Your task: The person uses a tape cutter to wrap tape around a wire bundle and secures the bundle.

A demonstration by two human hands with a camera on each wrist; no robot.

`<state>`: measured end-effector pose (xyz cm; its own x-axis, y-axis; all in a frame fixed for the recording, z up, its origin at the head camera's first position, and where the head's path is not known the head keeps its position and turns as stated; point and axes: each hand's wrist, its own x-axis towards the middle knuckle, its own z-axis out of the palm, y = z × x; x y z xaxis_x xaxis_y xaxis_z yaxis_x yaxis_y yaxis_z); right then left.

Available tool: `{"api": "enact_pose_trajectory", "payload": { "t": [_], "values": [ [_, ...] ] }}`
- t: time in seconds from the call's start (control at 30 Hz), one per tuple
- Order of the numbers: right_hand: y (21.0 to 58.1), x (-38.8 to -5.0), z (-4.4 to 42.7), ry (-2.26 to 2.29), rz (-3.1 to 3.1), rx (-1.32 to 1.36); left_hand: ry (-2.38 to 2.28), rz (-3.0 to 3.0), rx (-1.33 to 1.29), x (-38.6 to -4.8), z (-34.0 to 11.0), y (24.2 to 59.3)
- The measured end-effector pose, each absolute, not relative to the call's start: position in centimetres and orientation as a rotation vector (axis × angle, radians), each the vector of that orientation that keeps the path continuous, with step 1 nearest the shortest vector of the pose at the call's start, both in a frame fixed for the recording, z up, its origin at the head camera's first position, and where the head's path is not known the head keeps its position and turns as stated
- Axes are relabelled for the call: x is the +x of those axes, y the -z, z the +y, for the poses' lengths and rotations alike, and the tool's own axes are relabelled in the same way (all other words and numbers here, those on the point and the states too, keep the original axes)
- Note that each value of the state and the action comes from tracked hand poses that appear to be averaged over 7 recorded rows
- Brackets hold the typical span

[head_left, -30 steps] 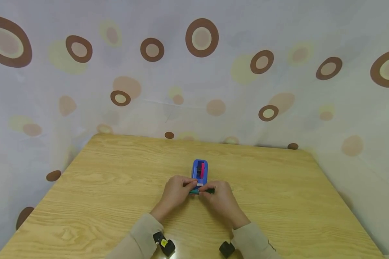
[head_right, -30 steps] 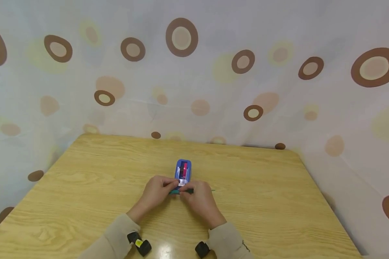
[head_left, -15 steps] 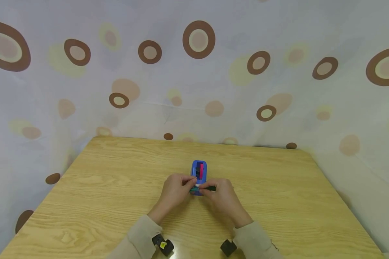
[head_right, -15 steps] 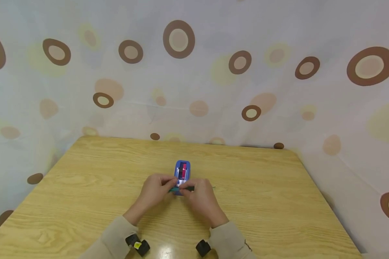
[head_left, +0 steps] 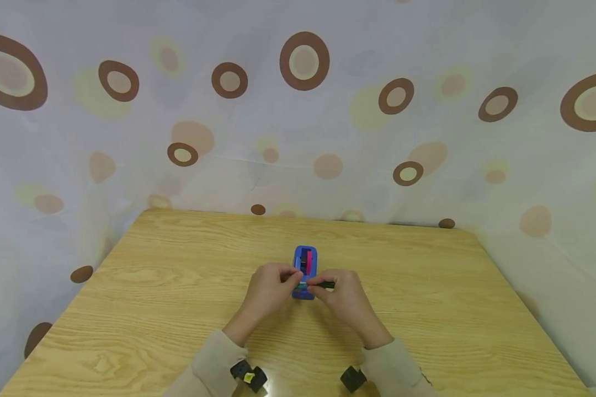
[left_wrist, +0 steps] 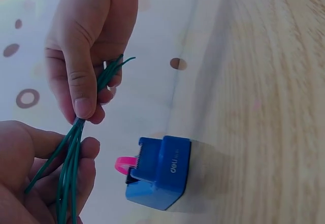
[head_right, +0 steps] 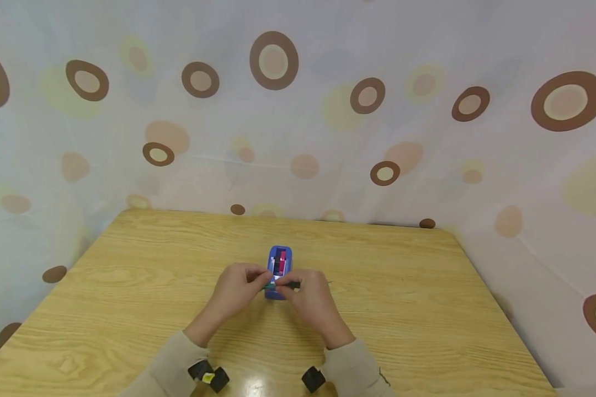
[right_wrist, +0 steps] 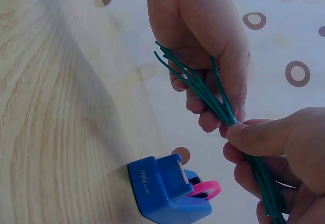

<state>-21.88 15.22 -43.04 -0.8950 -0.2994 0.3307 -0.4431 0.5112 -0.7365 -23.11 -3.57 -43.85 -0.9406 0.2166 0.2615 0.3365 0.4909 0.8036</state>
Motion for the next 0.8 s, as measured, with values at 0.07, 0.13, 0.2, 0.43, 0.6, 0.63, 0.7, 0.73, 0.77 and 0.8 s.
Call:
{"api": "enact_pose_trajectory", "payload": {
  "t": [0.07, 0.13, 0.2, 0.43, 0.6, 0.63, 0.7, 0.73, 0.77, 0.8],
  "values": [
    [42.8, -21.8, 15.2, -1.316, -2.58, 0.653, 1.444, -2.598, -0.489, -22.9, -3.6, 43.5],
    [42.5, -21.6, 15.2, -1.29, -2.578, 0.662, 1.441, -2.595, -0.497, -22.6, -3.7, 43.0],
    [42.0, -21.4, 15.2, -1.269, -2.572, 0.672, 1.439, -2.592, -0.504, -22.4, -3.7, 42.6],
    [40.6, -20.8, 15.3, -1.232, -2.545, 0.678, 1.449, -2.593, -0.519, -21.4, -3.8, 40.8],
    [39.9, -20.4, 15.3, -1.242, -2.523, 0.664, 1.429, -2.568, -0.578, -21.0, -4.0, 40.0],
    [39.7, -20.3, 15.3, -1.246, -2.516, 0.662, 1.422, -2.565, -0.59, -20.9, -4.0, 39.9],
    [39.4, -20.1, 15.3, -1.256, -2.499, 0.656, 1.421, -2.565, -0.613, -20.8, -4.0, 39.7],
    [39.3, -20.0, 15.3, -1.259, -2.491, 0.655, 1.427, -2.565, -0.623, -20.7, -4.0, 39.6],
    [39.1, -19.9, 15.3, -1.261, -2.483, 0.653, 1.432, -2.563, -0.633, -20.6, -4.0, 39.5],
    [39.0, -19.8, 15.3, -1.261, -2.473, 0.655, 1.437, -2.564, -0.641, -20.5, -4.1, 39.4]
  ]
}}
